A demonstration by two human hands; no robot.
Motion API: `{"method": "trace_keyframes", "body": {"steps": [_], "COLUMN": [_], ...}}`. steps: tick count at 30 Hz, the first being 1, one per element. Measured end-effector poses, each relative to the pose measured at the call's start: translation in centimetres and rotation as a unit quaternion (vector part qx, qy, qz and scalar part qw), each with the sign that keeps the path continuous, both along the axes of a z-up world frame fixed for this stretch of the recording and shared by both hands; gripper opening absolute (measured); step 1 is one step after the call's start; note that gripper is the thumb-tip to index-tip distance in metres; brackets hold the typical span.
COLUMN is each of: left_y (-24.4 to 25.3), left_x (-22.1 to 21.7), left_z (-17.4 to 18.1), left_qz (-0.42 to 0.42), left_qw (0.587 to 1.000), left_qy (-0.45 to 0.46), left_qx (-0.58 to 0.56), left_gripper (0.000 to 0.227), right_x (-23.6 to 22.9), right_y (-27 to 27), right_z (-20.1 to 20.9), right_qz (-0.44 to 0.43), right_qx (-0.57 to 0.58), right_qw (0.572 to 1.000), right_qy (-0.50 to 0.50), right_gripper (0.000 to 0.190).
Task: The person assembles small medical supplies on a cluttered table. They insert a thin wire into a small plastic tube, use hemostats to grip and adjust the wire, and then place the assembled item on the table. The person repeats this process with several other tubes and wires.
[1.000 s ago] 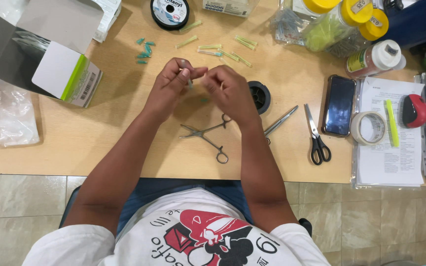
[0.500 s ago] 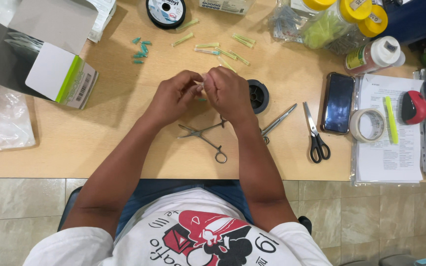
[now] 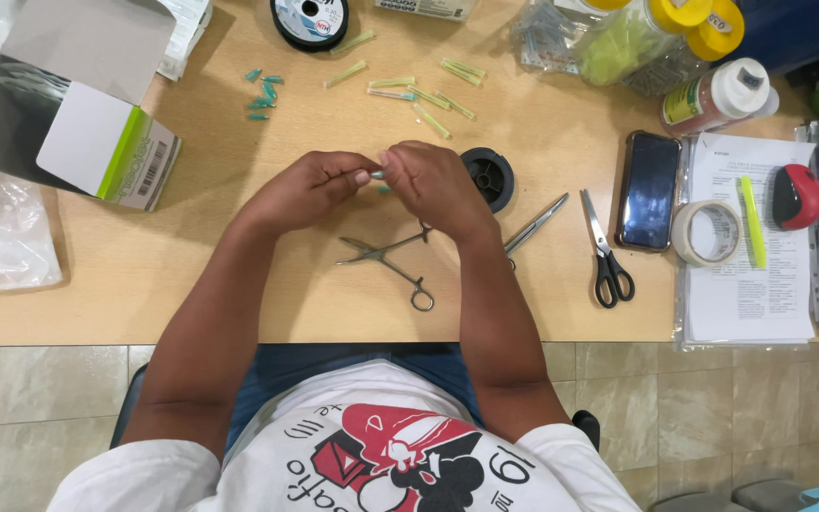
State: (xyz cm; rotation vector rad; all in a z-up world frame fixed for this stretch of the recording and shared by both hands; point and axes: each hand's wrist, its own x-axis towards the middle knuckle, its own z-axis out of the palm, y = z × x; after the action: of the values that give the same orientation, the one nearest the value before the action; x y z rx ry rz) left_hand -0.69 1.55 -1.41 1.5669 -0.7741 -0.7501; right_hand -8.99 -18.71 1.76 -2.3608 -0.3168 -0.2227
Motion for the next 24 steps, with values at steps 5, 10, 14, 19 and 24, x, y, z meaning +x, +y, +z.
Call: {"method": "trace_keyframes", "body": {"steps": [5, 10, 14, 19, 24], "left_y": [0.2, -0.5, -0.1, 1.1, 1.2], "left_x": [-0.6, -0.6, -0.3, 2.3, 2.2], "left_z": [-1.0, 0.9, 0.1, -3.5, -3.5], "left_qz": [-0.005, -0.006, 0.071, 0.229, 0.278], "left_qw": [0.997, 0.998, 0.997, 0.879, 0.866], "left_qy": [0.072, 0.062, -0.023, -0.419, -0.414], "left_qx": [-0.025, -0.021, -0.027, 0.003, 0.033], "left_gripper": [0.024, 0.024, 0.019, 0.008, 0.014], "right_x": [-0.2, -0.3, -0.3, 0.2, 0.8], "right_y": [-0.5, -0.6, -0.9, -1.7, -1.0], "right_z": [0.6, 1.3, 1.5, -0.4, -1.7], "right_qz": [-0.001, -0.005, -0.018, -0.091, -0.06], "right_qx": [0.019, 0.02, 0.054, -0.026, -0.12], "right_qw": [1.0, 0.999, 0.998, 0.994, 0.989], "right_qy": [0.022, 0.026, -0.003, -0.056, -0.07], "right_gripper": [0.046, 0.045, 0.012, 0.007, 0.01]}}
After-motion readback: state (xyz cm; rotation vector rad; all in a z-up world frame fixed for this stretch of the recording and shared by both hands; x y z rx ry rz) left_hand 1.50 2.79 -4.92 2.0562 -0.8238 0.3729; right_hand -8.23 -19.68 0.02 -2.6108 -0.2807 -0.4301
